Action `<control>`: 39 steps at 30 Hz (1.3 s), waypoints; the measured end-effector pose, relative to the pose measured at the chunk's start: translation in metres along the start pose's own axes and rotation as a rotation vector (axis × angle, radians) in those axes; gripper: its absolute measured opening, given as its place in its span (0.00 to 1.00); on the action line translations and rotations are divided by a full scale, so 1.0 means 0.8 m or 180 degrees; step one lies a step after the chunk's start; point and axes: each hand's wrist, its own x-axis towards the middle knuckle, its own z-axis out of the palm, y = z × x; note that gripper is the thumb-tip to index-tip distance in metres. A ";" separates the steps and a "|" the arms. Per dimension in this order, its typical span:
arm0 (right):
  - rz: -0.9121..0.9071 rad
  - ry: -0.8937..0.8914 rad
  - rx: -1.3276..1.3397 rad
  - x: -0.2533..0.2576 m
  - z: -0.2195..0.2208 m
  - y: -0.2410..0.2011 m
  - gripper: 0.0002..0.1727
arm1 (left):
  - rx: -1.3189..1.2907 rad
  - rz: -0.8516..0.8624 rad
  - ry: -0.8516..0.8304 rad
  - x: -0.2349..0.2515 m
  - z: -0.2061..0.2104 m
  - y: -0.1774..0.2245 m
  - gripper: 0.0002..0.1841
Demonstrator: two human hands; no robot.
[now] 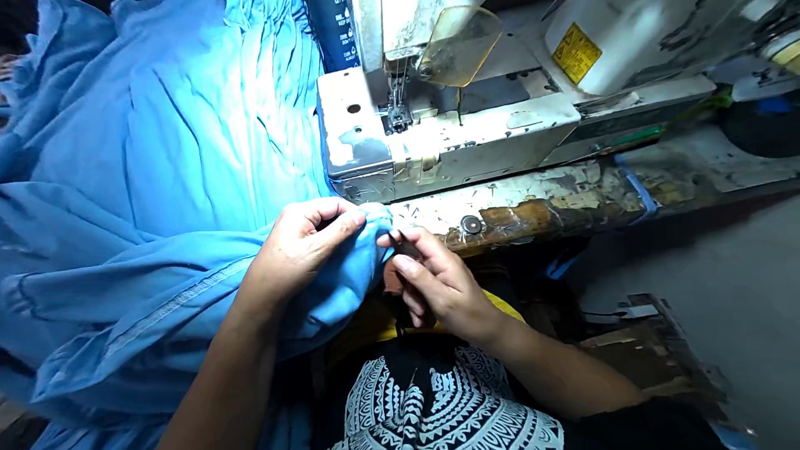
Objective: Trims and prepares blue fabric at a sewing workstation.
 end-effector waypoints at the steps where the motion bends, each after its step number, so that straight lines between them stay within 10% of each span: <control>1: 0.0109 -0.0004 0.0110 0.005 0.004 0.005 0.14 | -0.0032 -0.0020 0.0018 0.000 0.000 0.000 0.11; 39: -0.0393 0.0287 -0.0451 0.021 0.006 0.025 0.10 | -0.0115 -0.0005 -0.0066 -0.002 0.007 -0.003 0.09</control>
